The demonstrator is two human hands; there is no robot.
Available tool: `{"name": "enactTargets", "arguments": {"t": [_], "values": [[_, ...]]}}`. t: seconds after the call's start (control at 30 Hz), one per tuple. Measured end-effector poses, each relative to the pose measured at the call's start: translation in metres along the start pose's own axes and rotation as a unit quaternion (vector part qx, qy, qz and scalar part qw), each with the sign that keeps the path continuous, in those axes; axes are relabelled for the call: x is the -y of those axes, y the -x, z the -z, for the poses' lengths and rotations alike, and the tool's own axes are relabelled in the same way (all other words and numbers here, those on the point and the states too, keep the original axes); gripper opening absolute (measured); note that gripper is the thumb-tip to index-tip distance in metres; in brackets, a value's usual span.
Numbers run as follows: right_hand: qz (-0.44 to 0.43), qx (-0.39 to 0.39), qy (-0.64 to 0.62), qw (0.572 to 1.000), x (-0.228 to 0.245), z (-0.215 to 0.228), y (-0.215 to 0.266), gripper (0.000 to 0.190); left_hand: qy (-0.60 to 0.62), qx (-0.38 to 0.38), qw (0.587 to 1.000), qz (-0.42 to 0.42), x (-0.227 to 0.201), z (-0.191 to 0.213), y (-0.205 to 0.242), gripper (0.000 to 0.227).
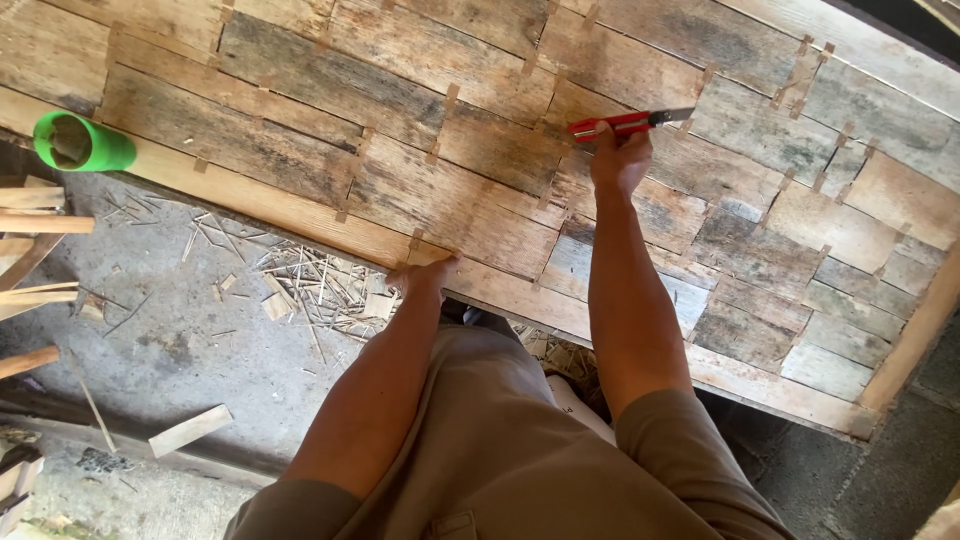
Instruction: Scraping and cleaning the joints and surfaces of a wooden block panel using a utility knife.
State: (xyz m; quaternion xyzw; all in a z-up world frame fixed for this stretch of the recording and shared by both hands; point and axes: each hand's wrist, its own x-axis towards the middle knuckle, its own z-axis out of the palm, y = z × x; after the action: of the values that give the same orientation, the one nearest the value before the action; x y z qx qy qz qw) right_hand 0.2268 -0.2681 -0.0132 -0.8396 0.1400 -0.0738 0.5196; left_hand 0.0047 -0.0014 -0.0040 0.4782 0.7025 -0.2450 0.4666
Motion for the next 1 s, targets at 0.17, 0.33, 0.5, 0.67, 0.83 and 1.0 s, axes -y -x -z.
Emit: {"name": "enactTargets", "arguments": {"t": [0.17, 0.33, 0.5, 0.67, 0.83, 1.0], "values": [[-0.029, 0.073, 0.08, 0.994, 0.016, -0.003, 0.001, 0.018, 0.02, -0.001, 1.0, 0.013, -0.009, 0.01, 0.037, 0.141], [-0.047, 0.071, 0.0, 0.996, 0.011, -0.036, 0.001, 0.023, -0.02, -0.001, 1.0, 0.008, -0.009, 0.006, 0.024, 0.14], [-0.015, -0.007, -0.023, 1.0, 0.009, -0.05, 0.012, 0.021, -0.034, 0.0, 0.999, 0.017, -0.015, 0.011, 0.039, 0.14], [0.01, -0.019, -0.022, 1.0, 0.024, -0.045, 0.006, 0.026, -0.038, 0.002, 0.999, -0.001, -0.007, 0.008, 0.02, 0.141], [0.008, 0.018, 0.06, 0.998, 0.037, -0.04, 0.004, 0.025, -0.026, -0.004, 1.0, 0.007, -0.012, 0.006, 0.019, 0.145], [-0.021, -0.009, -0.025, 0.999, 0.03, -0.042, 0.004, 0.023, -0.026, 0.005, 1.0, 0.015, -0.007, 0.002, 0.009, 0.14]]}}
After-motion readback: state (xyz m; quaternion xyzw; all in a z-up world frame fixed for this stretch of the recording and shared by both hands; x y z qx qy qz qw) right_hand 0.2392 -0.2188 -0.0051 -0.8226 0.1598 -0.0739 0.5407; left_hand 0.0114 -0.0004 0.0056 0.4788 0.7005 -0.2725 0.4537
